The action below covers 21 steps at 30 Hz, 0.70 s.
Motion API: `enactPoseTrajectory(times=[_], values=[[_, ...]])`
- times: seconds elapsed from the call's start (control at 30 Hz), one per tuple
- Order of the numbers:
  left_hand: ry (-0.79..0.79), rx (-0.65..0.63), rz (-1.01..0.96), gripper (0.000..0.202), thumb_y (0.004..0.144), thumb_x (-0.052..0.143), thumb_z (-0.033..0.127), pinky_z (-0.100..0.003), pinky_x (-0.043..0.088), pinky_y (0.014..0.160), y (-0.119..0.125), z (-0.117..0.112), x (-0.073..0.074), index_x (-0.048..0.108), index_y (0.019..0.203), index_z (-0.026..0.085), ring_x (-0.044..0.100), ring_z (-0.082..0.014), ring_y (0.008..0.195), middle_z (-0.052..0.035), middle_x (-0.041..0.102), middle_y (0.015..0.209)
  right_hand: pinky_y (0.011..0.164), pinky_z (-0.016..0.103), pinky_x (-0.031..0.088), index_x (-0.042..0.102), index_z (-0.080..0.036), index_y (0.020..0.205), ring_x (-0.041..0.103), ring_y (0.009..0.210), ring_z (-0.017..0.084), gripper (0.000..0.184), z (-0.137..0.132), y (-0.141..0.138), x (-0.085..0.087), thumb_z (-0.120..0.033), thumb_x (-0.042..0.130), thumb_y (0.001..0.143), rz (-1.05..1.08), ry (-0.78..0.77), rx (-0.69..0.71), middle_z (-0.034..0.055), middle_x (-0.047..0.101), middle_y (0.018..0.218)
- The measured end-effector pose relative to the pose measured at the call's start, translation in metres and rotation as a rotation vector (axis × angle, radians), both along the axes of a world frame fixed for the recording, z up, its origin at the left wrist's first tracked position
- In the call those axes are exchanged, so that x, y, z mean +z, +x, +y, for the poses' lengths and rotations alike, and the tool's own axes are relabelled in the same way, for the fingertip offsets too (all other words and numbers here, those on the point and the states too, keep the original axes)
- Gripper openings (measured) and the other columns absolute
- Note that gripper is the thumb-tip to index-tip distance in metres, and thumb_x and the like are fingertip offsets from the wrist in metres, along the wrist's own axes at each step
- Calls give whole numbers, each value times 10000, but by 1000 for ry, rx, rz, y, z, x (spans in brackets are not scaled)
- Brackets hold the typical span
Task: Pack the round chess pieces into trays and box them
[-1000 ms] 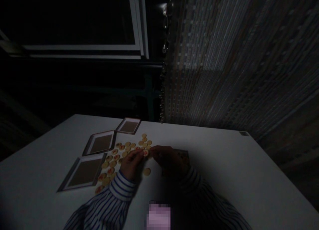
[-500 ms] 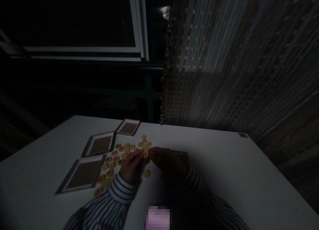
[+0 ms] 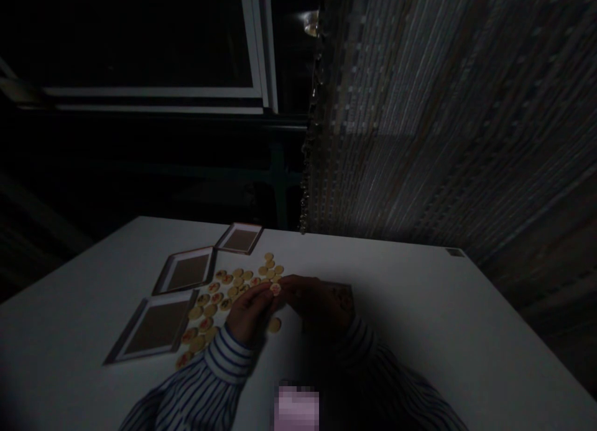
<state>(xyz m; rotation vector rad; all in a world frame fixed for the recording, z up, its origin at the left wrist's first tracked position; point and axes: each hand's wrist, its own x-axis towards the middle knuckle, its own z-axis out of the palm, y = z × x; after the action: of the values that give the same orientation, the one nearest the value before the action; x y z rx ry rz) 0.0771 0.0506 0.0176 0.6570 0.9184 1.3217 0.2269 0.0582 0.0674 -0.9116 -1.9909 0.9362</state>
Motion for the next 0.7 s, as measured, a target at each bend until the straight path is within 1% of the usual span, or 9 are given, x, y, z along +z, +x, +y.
enactPoseTrajectory(times=[0.17,0.37,0.47,0.57,0.7], values=[[14,-44,28,351,526,738,271,-274,494,674,1,-3,5,626,822,118,629,-167,707,-75,681,763,743,289,494,611,-185,953,600,823,153,248,3,3,-5,-332,473,808,-1,15,-50,54,652,909],[26,-43,62,327,536,732,283,-263,490,669,2,-5,8,623,794,114,628,-155,687,-72,679,739,712,272,497,607,-195,956,602,800,142,227,7,7,-12,-311,487,802,-5,86,-90,55,650,892],[28,-34,43,320,522,738,275,-269,491,671,2,-4,7,621,773,115,628,-156,681,-68,680,731,686,261,493,609,-209,958,597,762,130,214,7,7,-9,-291,504,791,-43,149,-87,44,644,855],[28,-33,30,311,531,734,269,-281,494,685,2,-4,6,616,773,113,629,-158,684,-64,679,724,693,264,484,608,-207,962,590,761,127,208,5,6,-4,-262,488,800,-62,180,-78,49,637,850],[33,-55,33,310,556,717,307,-285,496,701,1,-4,6,622,781,118,631,-157,688,-61,682,740,711,274,480,594,-189,949,586,771,133,200,4,6,-2,-264,495,792,-16,213,-73,56,636,847]])
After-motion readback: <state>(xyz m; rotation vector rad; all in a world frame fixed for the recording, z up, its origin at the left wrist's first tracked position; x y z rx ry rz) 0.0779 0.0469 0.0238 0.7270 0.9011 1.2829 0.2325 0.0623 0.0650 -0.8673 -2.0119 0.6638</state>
